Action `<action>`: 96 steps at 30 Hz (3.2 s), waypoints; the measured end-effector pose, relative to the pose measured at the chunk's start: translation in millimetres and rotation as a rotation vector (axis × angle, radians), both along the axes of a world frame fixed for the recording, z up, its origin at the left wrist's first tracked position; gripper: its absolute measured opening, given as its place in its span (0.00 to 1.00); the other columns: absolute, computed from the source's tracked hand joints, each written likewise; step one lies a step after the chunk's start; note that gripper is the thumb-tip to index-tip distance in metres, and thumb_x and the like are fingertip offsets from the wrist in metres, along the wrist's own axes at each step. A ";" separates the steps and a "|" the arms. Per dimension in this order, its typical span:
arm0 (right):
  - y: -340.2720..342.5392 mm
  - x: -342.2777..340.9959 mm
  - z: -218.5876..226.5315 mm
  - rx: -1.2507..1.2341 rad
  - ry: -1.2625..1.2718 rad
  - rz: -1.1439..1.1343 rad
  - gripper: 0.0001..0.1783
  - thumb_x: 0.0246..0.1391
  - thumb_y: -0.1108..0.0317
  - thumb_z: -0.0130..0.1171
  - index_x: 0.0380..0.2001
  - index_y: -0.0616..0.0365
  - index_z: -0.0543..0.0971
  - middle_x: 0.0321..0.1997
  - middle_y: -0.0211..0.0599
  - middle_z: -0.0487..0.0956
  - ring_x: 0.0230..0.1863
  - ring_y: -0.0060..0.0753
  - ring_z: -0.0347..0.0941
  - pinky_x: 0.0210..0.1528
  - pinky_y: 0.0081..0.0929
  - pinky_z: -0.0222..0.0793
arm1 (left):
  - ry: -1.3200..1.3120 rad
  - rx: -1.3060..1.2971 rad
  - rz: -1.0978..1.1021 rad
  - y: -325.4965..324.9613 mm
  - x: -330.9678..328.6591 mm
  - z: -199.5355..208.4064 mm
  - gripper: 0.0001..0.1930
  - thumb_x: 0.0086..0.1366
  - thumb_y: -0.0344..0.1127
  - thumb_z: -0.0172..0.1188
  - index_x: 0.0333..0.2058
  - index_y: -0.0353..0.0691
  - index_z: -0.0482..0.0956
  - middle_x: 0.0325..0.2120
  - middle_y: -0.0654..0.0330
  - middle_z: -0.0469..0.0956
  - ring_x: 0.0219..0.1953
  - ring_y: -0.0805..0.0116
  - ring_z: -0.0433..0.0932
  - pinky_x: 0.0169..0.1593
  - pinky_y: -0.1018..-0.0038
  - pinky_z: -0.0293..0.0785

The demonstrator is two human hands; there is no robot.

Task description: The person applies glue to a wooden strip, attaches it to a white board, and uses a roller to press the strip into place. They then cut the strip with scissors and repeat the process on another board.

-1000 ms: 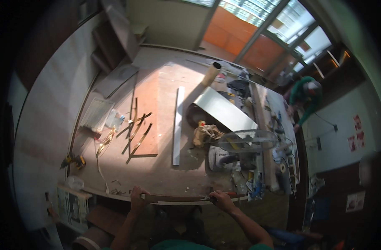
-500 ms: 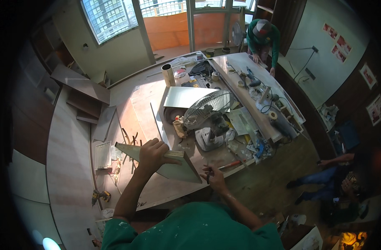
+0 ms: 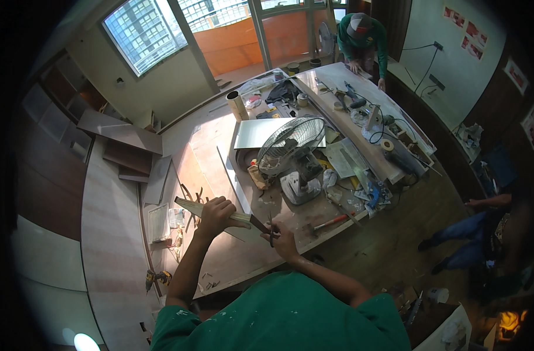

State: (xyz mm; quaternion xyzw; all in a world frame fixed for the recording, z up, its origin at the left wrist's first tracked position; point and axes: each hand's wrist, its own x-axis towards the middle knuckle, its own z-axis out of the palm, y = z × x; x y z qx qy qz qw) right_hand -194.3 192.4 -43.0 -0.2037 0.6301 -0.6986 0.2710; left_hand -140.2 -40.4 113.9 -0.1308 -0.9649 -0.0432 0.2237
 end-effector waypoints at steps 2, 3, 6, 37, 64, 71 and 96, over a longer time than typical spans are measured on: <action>1.9 -3.5 -6.4 0.034 -0.018 -0.010 0.27 0.53 0.68 0.74 0.55 0.63 0.76 0.46 0.38 0.81 0.47 0.27 0.77 0.49 0.26 0.77 | 0.006 0.007 0.011 3.9 -2.6 -6.9 0.29 0.42 0.64 0.73 0.20 0.43 0.72 0.19 0.64 0.73 0.27 0.65 0.78 0.31 0.68 0.75; 3.1 -5.2 -9.7 0.047 -0.005 -0.017 0.27 0.54 0.68 0.74 0.55 0.62 0.76 0.45 0.37 0.81 0.46 0.26 0.78 0.48 0.26 0.77 | 0.009 0.010 0.015 6.5 -4.5 -9.9 0.29 0.43 0.64 0.73 0.20 0.43 0.72 0.19 0.64 0.73 0.27 0.65 0.78 0.31 0.68 0.75; 14.0 -11.8 -33.0 0.070 0.030 -0.018 0.27 0.54 0.67 0.74 0.55 0.60 0.77 0.44 0.36 0.81 0.45 0.25 0.77 0.47 0.27 0.75 | -0.024 0.013 0.022 24.4 -10.8 -20.1 0.28 0.45 0.63 0.71 0.22 0.44 0.73 0.21 0.64 0.74 0.29 0.64 0.79 0.34 0.68 0.75; 122.2 -5.9 -39.5 -0.090 -0.073 -0.129 0.25 0.56 0.79 0.68 0.56 0.60 0.74 0.49 0.32 0.79 0.50 0.21 0.74 0.53 0.22 0.75 | -0.039 -0.079 -0.243 129.4 -53.2 -9.9 0.16 0.50 0.49 0.67 0.22 0.47 0.71 0.21 0.67 0.72 0.30 0.69 0.76 0.44 0.70 0.67; 158.6 30.0 83.2 -1.187 -1.159 0.365 0.44 0.65 0.33 0.48 0.70 0.57 0.63 0.35 0.28 0.73 0.43 0.27 0.71 0.73 0.47 0.57 | -0.341 0.124 0.033 194.4 -61.8 13.9 0.18 0.56 0.49 0.71 0.27 0.39 0.81 0.29 0.60 0.77 0.37 0.60 0.77 0.41 0.65 0.74; 142.8 24.9 80.3 -1.230 -1.162 0.356 0.44 0.66 0.33 0.48 0.70 0.57 0.63 0.33 0.27 0.72 0.41 0.26 0.70 0.70 0.42 0.61 | -0.361 0.140 0.070 198.5 -57.6 13.2 0.17 0.55 0.47 0.71 0.26 0.39 0.80 0.28 0.59 0.77 0.36 0.59 0.77 0.40 0.63 0.74; 140.9 29.6 78.1 -1.134 -1.122 0.276 0.45 0.62 0.29 0.45 0.65 0.58 0.72 0.25 0.19 0.72 0.34 0.19 0.70 0.56 0.32 0.66 | -0.346 0.130 0.060 200.8 -51.5 17.3 0.16 0.51 0.44 0.73 0.27 0.38 0.81 0.27 0.60 0.75 0.33 0.59 0.77 0.37 0.63 0.73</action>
